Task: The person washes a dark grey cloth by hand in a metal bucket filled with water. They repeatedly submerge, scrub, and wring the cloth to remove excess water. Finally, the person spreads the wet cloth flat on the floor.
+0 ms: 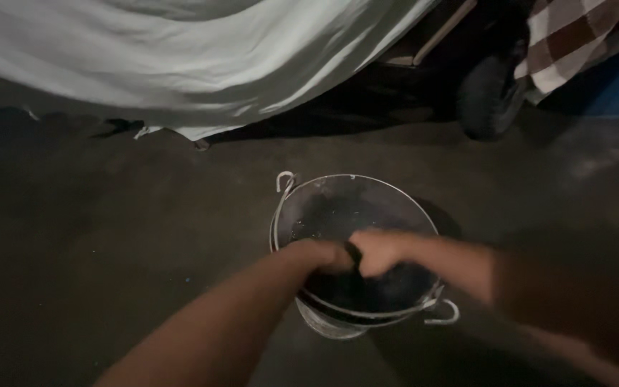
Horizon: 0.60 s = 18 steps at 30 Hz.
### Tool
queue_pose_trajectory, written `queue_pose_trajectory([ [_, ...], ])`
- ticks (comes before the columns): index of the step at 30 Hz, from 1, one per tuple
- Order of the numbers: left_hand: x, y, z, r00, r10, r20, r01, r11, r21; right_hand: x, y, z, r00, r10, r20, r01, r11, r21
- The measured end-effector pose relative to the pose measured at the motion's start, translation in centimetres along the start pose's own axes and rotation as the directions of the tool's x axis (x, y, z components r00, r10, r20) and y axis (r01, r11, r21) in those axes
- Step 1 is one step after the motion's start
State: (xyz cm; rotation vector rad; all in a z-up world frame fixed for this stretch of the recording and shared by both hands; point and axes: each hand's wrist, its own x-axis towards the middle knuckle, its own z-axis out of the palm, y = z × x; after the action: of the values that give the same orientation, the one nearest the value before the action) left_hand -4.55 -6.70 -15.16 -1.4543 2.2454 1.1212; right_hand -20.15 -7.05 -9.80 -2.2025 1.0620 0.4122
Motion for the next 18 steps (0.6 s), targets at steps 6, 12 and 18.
queue_pose_trajectory([
  [6,-9.0,3.8,-6.4,0.848,-0.070,-0.526,-0.016,0.988,-0.157,-6.7,-3.2,-8.0,0.949,0.129,-0.288,-0.043,0.957,0.286],
  [12,-16.6,9.8,-10.6,0.564,0.060,-0.824,-0.459,0.852,-0.252,-12.5,-6.6,-14.1,0.886,0.091,-0.455,0.146,0.876,0.460],
  [18,-19.5,11.6,-11.5,0.462,0.074,-0.884,-0.550,0.805,-0.220,-15.7,-9.2,-15.8,0.895,0.125,-0.428,0.133,0.841,0.524],
])
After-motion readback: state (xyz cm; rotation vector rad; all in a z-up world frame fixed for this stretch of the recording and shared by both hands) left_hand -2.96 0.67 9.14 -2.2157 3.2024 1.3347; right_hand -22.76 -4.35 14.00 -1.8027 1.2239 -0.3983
